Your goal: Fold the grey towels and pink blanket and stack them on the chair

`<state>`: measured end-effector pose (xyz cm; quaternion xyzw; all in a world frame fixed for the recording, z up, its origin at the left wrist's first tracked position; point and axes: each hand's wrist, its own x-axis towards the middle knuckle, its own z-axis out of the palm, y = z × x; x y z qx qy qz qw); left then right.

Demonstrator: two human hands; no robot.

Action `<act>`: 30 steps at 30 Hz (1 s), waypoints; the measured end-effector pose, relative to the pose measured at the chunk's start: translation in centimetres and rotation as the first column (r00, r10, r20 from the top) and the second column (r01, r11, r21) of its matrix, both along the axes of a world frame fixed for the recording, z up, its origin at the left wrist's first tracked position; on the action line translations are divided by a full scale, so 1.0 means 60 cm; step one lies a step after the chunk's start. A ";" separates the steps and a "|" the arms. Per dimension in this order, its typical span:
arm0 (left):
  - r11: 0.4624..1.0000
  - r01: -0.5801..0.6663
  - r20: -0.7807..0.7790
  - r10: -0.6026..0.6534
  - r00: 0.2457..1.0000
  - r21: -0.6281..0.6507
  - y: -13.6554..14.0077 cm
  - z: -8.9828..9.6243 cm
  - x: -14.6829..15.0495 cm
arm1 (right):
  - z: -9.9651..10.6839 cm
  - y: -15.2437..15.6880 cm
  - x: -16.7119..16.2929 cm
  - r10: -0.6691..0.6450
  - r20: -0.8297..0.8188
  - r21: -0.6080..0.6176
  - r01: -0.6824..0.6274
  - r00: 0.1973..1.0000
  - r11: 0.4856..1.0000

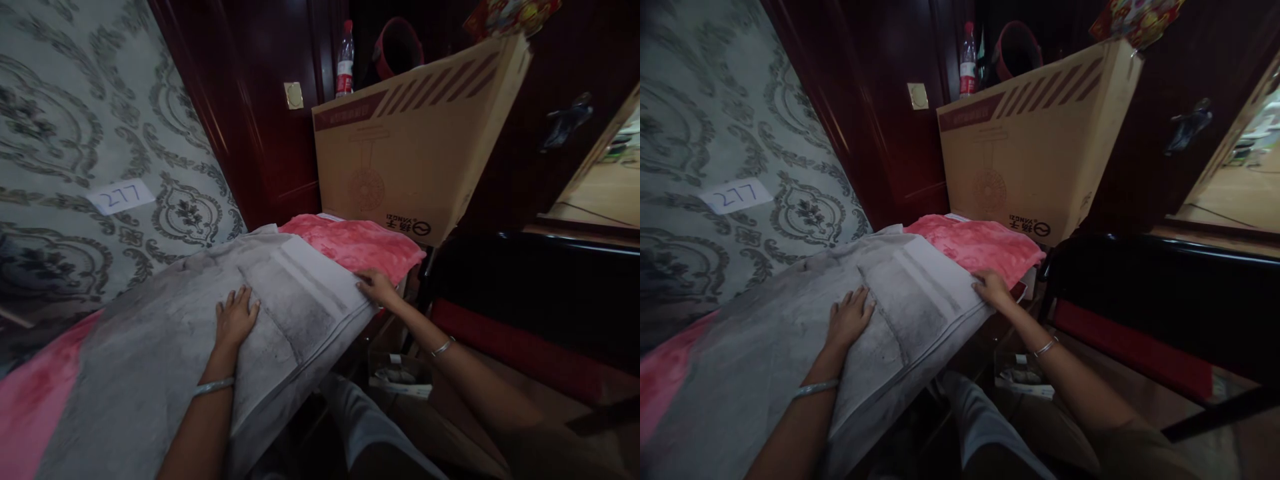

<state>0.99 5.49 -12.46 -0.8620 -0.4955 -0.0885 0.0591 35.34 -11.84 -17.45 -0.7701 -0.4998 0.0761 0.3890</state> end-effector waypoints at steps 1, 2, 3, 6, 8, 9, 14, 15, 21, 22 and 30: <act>1.000 -0.001 -0.002 0.001 1.000 0.000 0.001 0.000 0.000 | -0.001 -0.004 -0.002 -0.011 0.033 -0.009 0.011 0.999 1.000; 1.000 -0.002 -0.007 0.002 1.000 -0.003 0.002 -0.001 0.001 | -0.003 -0.008 -0.004 -0.031 0.069 -0.025 0.032 0.997 0.999; 1.000 -0.003 -0.013 0.003 1.000 -0.010 0.003 -0.001 0.001 | -0.005 -0.013 -0.007 -0.054 0.103 -0.047 0.059 0.993 0.997; 1.000 0.000 -0.022 0.000 1.000 -0.016 0.004 0.000 0.002 | -0.009 -0.029 -0.017 -0.109 0.169 -0.105 0.127 0.980 0.986; 1.000 0.003 -0.017 -0.003 1.000 -0.006 0.004 -0.001 0.002 | -0.008 -0.036 -0.025 -0.109 0.198 -0.132 0.137 0.974 0.982; 1.000 0.002 -0.016 -0.002 1.000 -0.002 0.004 -0.001 0.002 | -0.006 -0.037 -0.029 -0.107 0.216 -0.142 0.140 0.971 0.980; 1.000 -0.001 -0.020 0.001 1.000 -0.006 0.004 -0.001 0.003 | 0.002 -0.027 -0.030 -0.145 0.165 -0.097 0.162 0.976 0.982; 1.000 0.003 -0.015 -0.003 1.000 -0.004 0.004 -0.001 0.004 | 0.003 -0.023 -0.026 -0.147 0.103 -0.071 0.155 0.984 0.985; 1.000 0.001 -0.004 -0.001 1.000 -0.029 0.001 0.000 0.001 | 0.002 -0.018 -0.026 -0.011 -0.363 0.115 0.056 0.932 0.992; 0.999 -0.001 -0.009 0.001 1.000 -0.035 0.000 0.000 0.001 | -0.001 -0.018 -0.035 0.058 -0.532 0.194 0.054 0.845 0.980; 0.993 0.002 0.044 0.004 0.999 -0.115 -0.012 -0.003 -0.007 | -0.016 0.006 -0.109 0.284 -0.931 0.335 0.223 0.231 0.915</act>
